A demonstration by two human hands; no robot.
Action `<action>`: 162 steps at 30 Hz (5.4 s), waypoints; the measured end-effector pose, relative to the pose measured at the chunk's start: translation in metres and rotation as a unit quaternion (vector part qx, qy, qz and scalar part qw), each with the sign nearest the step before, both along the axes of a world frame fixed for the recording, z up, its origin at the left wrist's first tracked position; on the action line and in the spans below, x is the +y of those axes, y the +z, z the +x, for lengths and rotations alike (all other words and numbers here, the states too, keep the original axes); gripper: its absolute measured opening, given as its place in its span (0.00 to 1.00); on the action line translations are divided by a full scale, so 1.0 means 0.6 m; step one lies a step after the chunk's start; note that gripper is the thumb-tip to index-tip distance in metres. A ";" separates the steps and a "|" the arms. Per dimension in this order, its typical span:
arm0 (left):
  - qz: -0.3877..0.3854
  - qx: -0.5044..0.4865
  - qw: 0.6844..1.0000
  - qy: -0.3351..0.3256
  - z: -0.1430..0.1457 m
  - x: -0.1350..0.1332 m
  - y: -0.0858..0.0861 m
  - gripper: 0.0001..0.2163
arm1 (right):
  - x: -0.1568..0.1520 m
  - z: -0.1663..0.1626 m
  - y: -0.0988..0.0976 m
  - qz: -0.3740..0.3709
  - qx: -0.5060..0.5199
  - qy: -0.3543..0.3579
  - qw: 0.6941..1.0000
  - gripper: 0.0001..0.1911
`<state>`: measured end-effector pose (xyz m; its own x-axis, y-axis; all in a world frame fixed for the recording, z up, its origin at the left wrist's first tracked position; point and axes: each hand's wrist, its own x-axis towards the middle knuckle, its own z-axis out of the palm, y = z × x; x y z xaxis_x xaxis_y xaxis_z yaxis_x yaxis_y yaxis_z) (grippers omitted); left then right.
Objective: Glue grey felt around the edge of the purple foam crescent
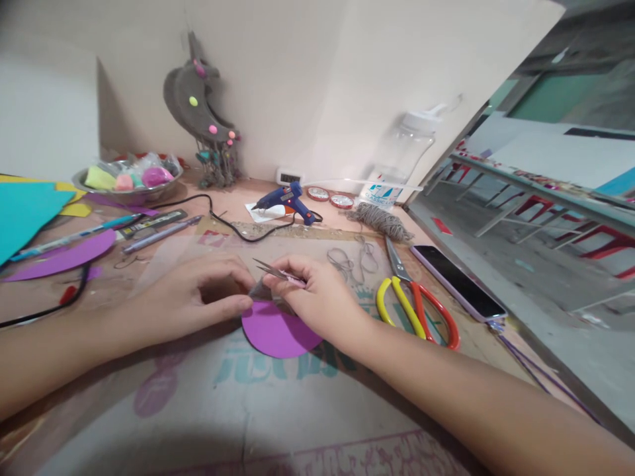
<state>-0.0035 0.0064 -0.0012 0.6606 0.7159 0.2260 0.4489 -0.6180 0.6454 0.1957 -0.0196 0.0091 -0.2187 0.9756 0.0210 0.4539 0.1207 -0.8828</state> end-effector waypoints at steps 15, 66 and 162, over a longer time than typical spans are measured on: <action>0.005 -0.016 0.999 -0.028 0.000 -0.003 0.009 0.10 | 0.000 -0.005 -0.006 -0.079 0.063 0.016 0.995 0.12; 0.067 -0.031 0.997 0.003 0.004 -0.016 0.000 0.07 | 0.000 -0.004 0.006 0.001 0.059 -0.021 0.998 0.09; -0.060 -0.029 0.996 0.064 0.008 -0.015 0.012 0.09 | 0.005 0.001 -0.014 0.025 -0.004 -0.024 0.999 0.13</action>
